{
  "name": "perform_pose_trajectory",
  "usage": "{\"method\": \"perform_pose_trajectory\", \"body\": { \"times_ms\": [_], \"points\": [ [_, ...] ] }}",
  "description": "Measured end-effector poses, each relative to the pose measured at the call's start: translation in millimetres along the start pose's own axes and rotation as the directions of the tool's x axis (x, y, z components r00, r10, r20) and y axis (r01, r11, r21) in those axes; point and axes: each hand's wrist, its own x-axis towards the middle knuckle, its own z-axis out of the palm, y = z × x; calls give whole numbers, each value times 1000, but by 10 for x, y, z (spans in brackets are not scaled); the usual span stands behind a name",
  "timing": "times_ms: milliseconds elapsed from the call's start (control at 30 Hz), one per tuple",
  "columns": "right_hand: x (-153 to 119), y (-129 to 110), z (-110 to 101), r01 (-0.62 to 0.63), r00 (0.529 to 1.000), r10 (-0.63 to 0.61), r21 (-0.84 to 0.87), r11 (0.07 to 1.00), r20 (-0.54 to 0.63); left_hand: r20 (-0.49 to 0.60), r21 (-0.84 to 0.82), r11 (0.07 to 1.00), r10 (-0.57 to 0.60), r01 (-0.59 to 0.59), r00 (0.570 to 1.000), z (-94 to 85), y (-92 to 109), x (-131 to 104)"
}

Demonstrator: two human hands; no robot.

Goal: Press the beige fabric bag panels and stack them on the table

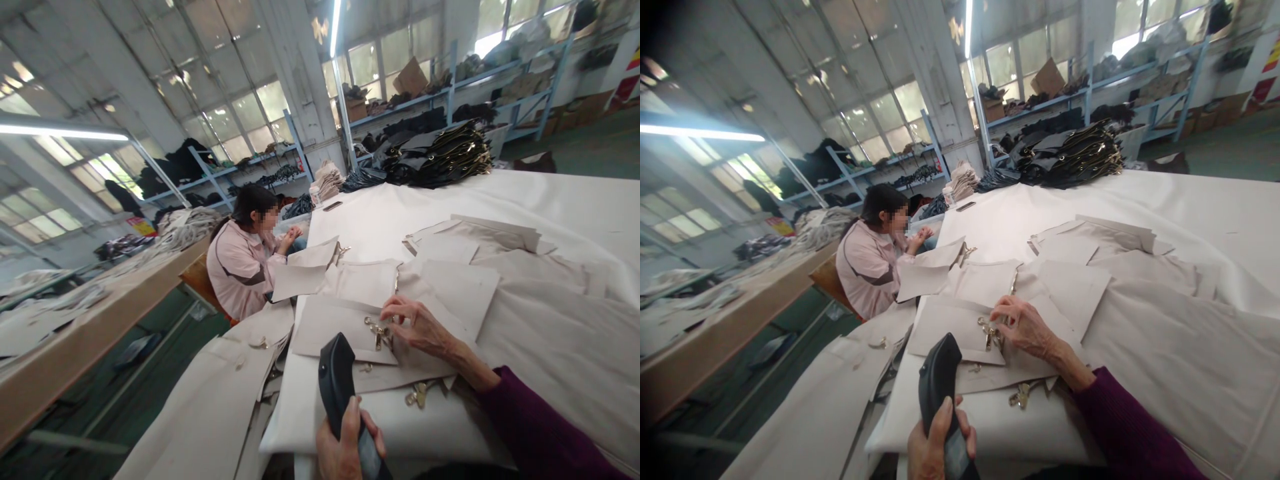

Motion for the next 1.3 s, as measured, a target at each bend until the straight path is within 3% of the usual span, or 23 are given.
{"method": "perform_pose_trajectory", "body": {
  "times_ms": [267,467,767,900,1067,1233,1300],
  "points": [
    [-22,-13,106,12,995,5,-164,986,98,47,47,999,3,-6,999,35,-91,-124],
    [-117,-121,124,77,980,-40,-189,979,194,14,56,998,14,-15,1000,-41,-78,-200],
    [-97,8,146,10,995,14,-240,971,98,4,100,995,11,-11,1000,-175,-146,-253],
    [-169,28,192,64,990,-31,-244,968,139,18,99,995,30,-32,999,-207,-157,-283],
    [-223,-71,178,204,947,-125,-255,945,295,13,72,997,13,-14,1000,-274,-169,-310],
    [-132,-205,43,390,830,-234,-228,892,506,6,46,998,29,-30,1000,-338,-205,-310],
    [-118,-201,54,407,830,-230,-270,873,508,-17,37,999,32,-31,999,-354,-210,-303]
  ]
}}
